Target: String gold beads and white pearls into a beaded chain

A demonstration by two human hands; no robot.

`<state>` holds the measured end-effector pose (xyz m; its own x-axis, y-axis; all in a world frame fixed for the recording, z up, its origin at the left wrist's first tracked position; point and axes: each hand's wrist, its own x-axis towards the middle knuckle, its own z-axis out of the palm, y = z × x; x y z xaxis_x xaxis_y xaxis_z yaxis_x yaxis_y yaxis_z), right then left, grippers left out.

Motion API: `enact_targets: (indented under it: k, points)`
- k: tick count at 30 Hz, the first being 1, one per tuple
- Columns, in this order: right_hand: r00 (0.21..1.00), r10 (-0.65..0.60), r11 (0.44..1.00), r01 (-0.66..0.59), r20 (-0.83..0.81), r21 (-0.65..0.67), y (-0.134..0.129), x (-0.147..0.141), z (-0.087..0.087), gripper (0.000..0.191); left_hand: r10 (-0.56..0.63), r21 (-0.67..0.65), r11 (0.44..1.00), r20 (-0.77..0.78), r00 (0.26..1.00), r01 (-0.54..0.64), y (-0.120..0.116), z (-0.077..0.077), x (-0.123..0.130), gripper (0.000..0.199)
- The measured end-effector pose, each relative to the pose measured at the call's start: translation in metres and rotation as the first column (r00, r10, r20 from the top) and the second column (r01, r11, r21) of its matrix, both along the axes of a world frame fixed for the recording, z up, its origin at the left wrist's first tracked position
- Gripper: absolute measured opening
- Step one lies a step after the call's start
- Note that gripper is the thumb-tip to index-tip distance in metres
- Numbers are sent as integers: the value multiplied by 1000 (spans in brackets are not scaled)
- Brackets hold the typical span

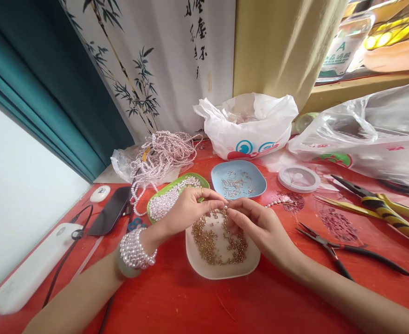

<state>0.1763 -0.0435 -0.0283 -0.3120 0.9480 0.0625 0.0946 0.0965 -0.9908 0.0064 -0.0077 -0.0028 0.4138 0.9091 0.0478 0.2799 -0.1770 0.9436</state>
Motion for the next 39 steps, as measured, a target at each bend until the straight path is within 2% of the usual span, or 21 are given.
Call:
enact_targets:
  k: [6,14,18,26,30,32,35,37,39]
  points:
    - [1000,-6,999,6,3,32,4,-1,-1,16,1,267,964,-94,996,24,0,1,-2,11]
    - [999,-2,998,-1,46,62,4,0,7,15,22,393,918,-170,985,47,-7,5,-1,12]
    - [999,18,999,-20,34,43,4,0,9,15,37,370,929,-161,986,26,-8,9,0,14]
    - [994,93,990,-98,-50,-105,9,4,12,17,42,155,987,-63,997,-32,-4,8,-2,15]
    - [994,57,988,-70,-97,-139,10,4,15,17,75,70,995,-75,994,-69,7,6,-8,18]
    - [994,18,989,-34,-112,-144,10,3,16,18,98,83,993,-131,986,-88,12,4,-11,14]
    - [991,-35,990,17,-132,-137,10,3,14,18,37,130,992,-271,962,-2,11,-1,-10,7]
    - [988,-60,992,43,-141,-118,11,3,12,17,-39,141,986,-311,950,87,5,-6,-5,10]
    - [987,-71,993,57,-147,-101,12,3,10,17,-87,225,959,-346,934,173,-1,-12,1,12]
